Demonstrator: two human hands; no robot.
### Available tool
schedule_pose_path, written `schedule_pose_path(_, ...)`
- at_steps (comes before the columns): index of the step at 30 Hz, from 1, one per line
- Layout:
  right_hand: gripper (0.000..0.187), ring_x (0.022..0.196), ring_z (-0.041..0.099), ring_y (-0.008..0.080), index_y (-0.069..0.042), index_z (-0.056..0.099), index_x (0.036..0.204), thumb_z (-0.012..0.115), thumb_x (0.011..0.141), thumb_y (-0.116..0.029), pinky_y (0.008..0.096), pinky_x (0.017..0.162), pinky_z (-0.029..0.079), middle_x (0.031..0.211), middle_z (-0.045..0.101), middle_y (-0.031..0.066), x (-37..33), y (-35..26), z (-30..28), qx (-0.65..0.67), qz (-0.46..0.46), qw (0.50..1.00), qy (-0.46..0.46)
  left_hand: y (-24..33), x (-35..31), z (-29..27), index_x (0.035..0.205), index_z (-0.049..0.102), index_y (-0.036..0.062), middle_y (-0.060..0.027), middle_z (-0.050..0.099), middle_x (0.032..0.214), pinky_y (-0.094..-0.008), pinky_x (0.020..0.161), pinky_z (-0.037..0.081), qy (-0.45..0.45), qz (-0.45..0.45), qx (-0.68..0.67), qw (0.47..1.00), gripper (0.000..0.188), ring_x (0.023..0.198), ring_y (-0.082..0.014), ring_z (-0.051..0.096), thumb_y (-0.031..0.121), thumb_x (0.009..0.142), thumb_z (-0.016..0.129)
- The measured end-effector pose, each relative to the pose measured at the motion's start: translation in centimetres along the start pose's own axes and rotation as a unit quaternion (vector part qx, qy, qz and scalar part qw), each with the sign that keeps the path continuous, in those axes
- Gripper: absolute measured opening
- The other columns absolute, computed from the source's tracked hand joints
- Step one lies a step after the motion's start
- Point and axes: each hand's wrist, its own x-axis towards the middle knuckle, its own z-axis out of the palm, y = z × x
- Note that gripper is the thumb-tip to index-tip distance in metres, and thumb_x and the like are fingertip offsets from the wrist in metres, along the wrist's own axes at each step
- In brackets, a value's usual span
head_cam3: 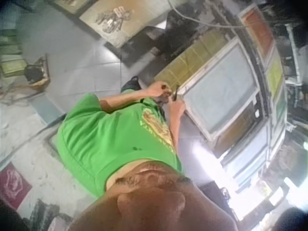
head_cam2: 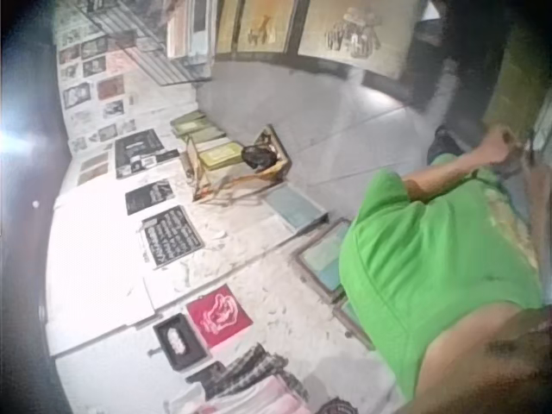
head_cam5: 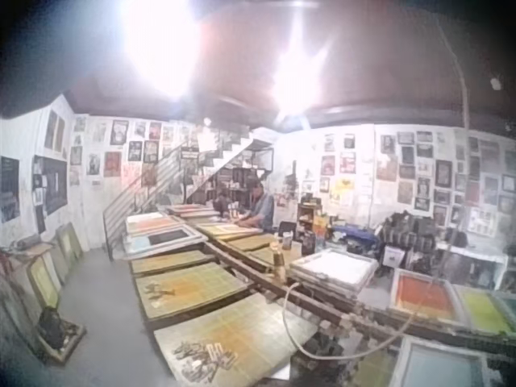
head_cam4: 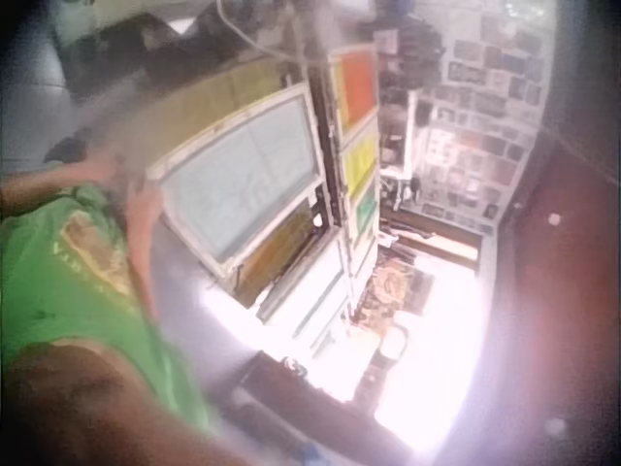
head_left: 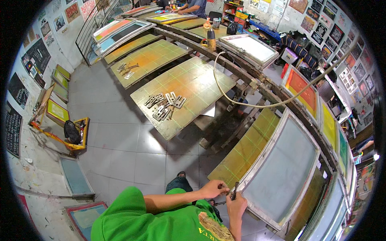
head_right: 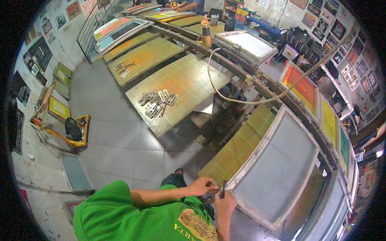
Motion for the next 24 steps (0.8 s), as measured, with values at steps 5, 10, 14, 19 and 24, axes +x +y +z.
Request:
schedule_pose_path(5,0.018,0.065,0.068,0.037,0.001,0.071,0.082,0.077,0.083,-0.015,0.0455,0.062,0.052,0.072,0.069,0.0211,-2.5,0.6,2.8,0.081,0.129,0.981,0.124,-0.3,-0.3,-3.6,0.1,0.075,-0.0005,-0.0063,0.078,0.091,-0.0275,0.073,0.057,-0.033,0.016,-0.034,0.999,0.021,0.08,-0.0115,0.07,0.021,0.098,0.075)
schedule_pose_path(10,0.016,0.072,0.061,0.0133,0.005,0.076,0.093,0.076,0.09,-0.011,0.0332,0.069,0.051,0.077,0.071,0.0073,-2.4,-3.2,3.7,0.296,0.25,0.906,0.173,-0.9,-0.6,-8.0,0.117,0.075,-0.0015,-0.0056,0.078,0.102,-0.0261,0.077,0.057,-0.103,-0.012,-0.126,0.987,0.029,0.09,-0.0109,0.071,0.02,0.098,0.075)
schedule_pose_path(14,0.02,0.065,0.051,0.0082,0.003,0.079,0.094,0.078,0.09,-0.017,0.0287,0.06,0.043,0.068,0.061,-0.0008,-0.8,-8.4,4.4,0.264,0.156,0.949,0.07,-1.4,-0.6,-11.0,0.131,0.067,-0.0017,-0.0069,0.075,0.118,-0.0268,0.085,0.06,-0.132,-0.142,-0.31,0.931,0.037,0.1,-0.0125,0.071,0.022,0.103,0.069)
schedule_pose_path(19,0.025,0.067,0.064,0.0197,-0.002,0.08,0.106,0.078,0.091,-0.022,0.0356,0.068,0.05,0.073,0.069,0.0112,1.3,-13.3,6.2,0.197,0.07,0.978,-0.022,-2.3,-1.2,-14.0,0.124,0.069,-0.0036,-0.0082,0.071,0.122,-0.0266,0.097,0.059,-0.139,-0.152,-0.443,0.872,0.03,0.108,-0.0121,0.068,0.02,0.108,0.06)
schedule_pose_path(24,0.03,0.069,0.061,0.0139,-0.002,0.079,0.11,0.079,0.092,-0.026,0.0334,0.066,0.049,0.073,0.068,0.007,2.7,-16.1,6.0,0.214,0.075,0.97,-0.088,-3.2,-3.0,-18.3,0.125,0.069,-0.0012,-0.007,0.072,0.117,-0.0251,0.093,0.058,-0.017,-0.127,-0.453,0.882,0.029,0.104,-0.0131,0.069,0.02,0.106,0.063)
